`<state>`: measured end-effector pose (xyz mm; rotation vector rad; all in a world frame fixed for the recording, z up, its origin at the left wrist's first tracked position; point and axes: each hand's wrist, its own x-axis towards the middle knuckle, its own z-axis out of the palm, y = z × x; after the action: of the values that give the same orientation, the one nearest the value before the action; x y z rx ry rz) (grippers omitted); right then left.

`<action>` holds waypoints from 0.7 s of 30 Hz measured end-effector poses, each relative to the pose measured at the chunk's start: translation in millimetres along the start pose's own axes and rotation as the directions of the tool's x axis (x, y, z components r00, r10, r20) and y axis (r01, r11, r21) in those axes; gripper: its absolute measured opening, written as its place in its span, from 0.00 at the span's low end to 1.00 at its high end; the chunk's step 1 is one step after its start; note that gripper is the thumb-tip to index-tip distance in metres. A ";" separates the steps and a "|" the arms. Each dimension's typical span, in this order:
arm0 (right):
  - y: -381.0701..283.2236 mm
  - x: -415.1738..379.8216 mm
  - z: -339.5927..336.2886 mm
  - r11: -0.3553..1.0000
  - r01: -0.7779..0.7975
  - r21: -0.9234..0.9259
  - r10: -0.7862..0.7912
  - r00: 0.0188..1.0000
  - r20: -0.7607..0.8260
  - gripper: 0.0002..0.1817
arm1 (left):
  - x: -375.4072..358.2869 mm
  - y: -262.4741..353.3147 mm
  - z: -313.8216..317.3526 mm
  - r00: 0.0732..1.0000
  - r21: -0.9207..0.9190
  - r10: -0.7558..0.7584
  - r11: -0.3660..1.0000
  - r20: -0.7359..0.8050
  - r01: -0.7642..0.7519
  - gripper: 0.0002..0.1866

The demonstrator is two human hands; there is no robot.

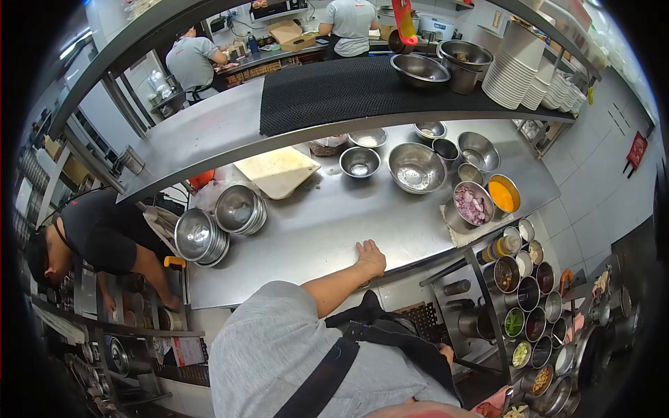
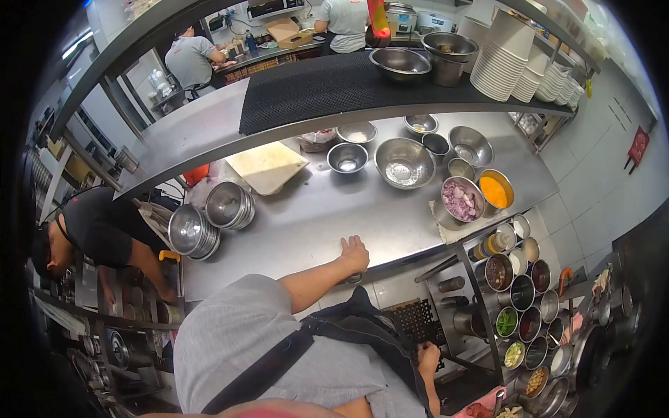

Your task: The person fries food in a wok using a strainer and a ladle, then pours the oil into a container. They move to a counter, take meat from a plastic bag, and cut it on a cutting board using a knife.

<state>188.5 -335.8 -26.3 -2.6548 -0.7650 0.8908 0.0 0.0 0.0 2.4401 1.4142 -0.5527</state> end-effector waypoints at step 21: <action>62.8 -69.1 26.6 0.995 -0.095 0.043 0.099 0.991 -0.089 0.10 | 14.8 5.7 -3.0 0.998 -0.036 0.024 0.999 0.054 -0.022 0.33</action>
<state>150.6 -424.5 -36.9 -2.6978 -0.5962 0.7922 12.3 9.9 -3.8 2.3917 1.3615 -0.5797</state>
